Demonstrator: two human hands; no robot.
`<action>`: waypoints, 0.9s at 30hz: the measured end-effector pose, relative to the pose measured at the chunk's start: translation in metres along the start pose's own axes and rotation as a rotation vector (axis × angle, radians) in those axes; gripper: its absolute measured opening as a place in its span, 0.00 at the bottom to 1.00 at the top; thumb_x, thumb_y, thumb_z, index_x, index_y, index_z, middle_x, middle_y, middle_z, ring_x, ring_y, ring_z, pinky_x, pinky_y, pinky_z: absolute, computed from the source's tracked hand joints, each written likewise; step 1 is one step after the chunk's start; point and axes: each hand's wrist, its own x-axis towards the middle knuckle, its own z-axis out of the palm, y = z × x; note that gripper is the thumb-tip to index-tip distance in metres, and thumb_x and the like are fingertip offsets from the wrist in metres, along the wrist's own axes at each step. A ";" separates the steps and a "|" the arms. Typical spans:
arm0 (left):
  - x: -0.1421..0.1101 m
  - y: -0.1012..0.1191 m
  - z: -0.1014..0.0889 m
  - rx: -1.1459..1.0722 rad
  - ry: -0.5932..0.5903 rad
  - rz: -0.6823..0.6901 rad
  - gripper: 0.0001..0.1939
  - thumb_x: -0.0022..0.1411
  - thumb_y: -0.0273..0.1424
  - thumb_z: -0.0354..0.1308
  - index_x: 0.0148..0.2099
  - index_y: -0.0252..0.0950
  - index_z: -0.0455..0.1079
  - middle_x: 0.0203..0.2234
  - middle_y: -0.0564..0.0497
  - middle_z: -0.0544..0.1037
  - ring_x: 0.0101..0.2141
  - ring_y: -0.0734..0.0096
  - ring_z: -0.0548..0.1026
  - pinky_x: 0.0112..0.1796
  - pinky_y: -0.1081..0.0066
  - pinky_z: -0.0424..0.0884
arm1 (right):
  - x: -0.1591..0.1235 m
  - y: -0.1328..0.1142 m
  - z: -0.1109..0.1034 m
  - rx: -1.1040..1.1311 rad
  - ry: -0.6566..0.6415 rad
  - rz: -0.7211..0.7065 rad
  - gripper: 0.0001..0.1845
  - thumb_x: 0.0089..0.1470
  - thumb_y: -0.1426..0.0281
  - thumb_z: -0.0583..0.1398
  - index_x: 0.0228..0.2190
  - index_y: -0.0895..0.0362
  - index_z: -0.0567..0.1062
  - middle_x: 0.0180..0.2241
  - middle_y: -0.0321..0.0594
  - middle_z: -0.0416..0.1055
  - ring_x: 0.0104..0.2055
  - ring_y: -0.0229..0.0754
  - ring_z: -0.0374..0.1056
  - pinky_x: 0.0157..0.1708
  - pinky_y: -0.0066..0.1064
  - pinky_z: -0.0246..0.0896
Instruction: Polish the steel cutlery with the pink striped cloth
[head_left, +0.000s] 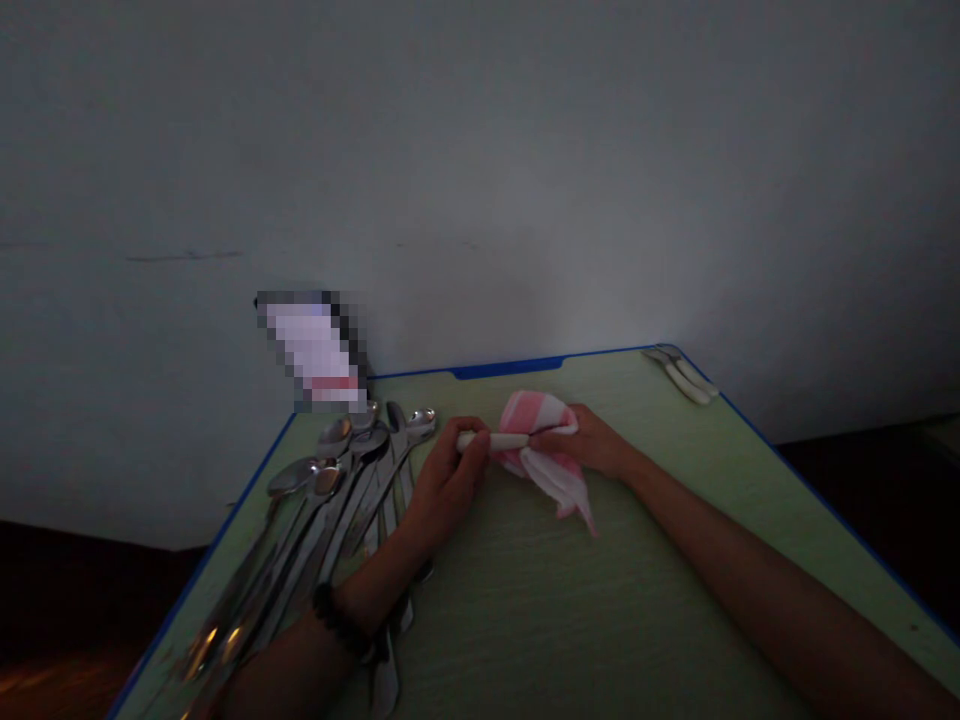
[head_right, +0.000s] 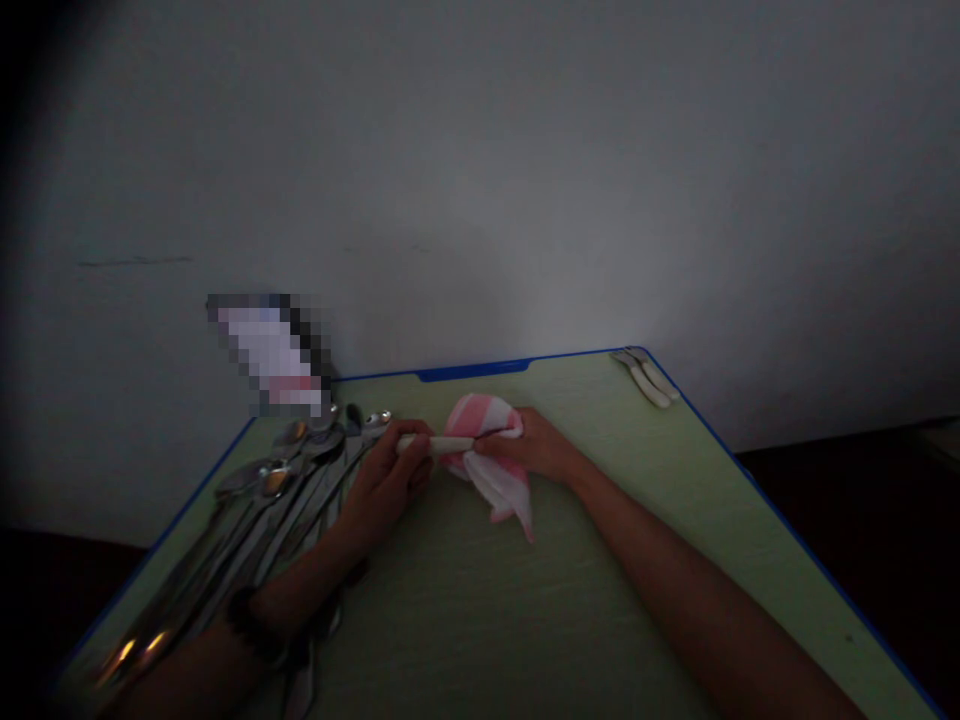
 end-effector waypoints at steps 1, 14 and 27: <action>0.000 0.000 0.000 -0.003 -0.002 -0.003 0.09 0.63 0.37 0.47 0.40 0.37 0.58 0.17 0.61 0.55 0.16 0.81 0.55 0.17 0.80 0.51 | 0.000 0.000 0.000 -0.001 0.004 0.001 0.14 0.43 0.65 0.62 0.31 0.63 0.75 0.27 0.38 0.72 0.27 0.36 0.64 0.29 0.27 0.59; 0.000 0.001 0.000 -0.002 0.024 -0.012 0.09 0.62 0.37 0.48 0.39 0.37 0.59 0.16 0.60 0.56 0.16 0.80 0.56 0.17 0.80 0.50 | -0.001 -0.004 0.000 -0.016 -0.085 0.000 0.19 0.36 0.67 0.66 0.34 0.61 0.74 0.29 0.37 0.72 0.31 0.38 0.66 0.32 0.29 0.61; 0.000 0.003 0.001 -0.020 0.009 -0.006 0.07 0.62 0.36 0.48 0.38 0.37 0.59 0.16 0.61 0.56 0.16 0.81 0.56 0.17 0.81 0.51 | -0.002 -0.003 -0.001 -0.046 -0.051 0.022 0.13 0.41 0.65 0.63 0.29 0.62 0.74 0.25 0.36 0.70 0.27 0.36 0.63 0.28 0.26 0.59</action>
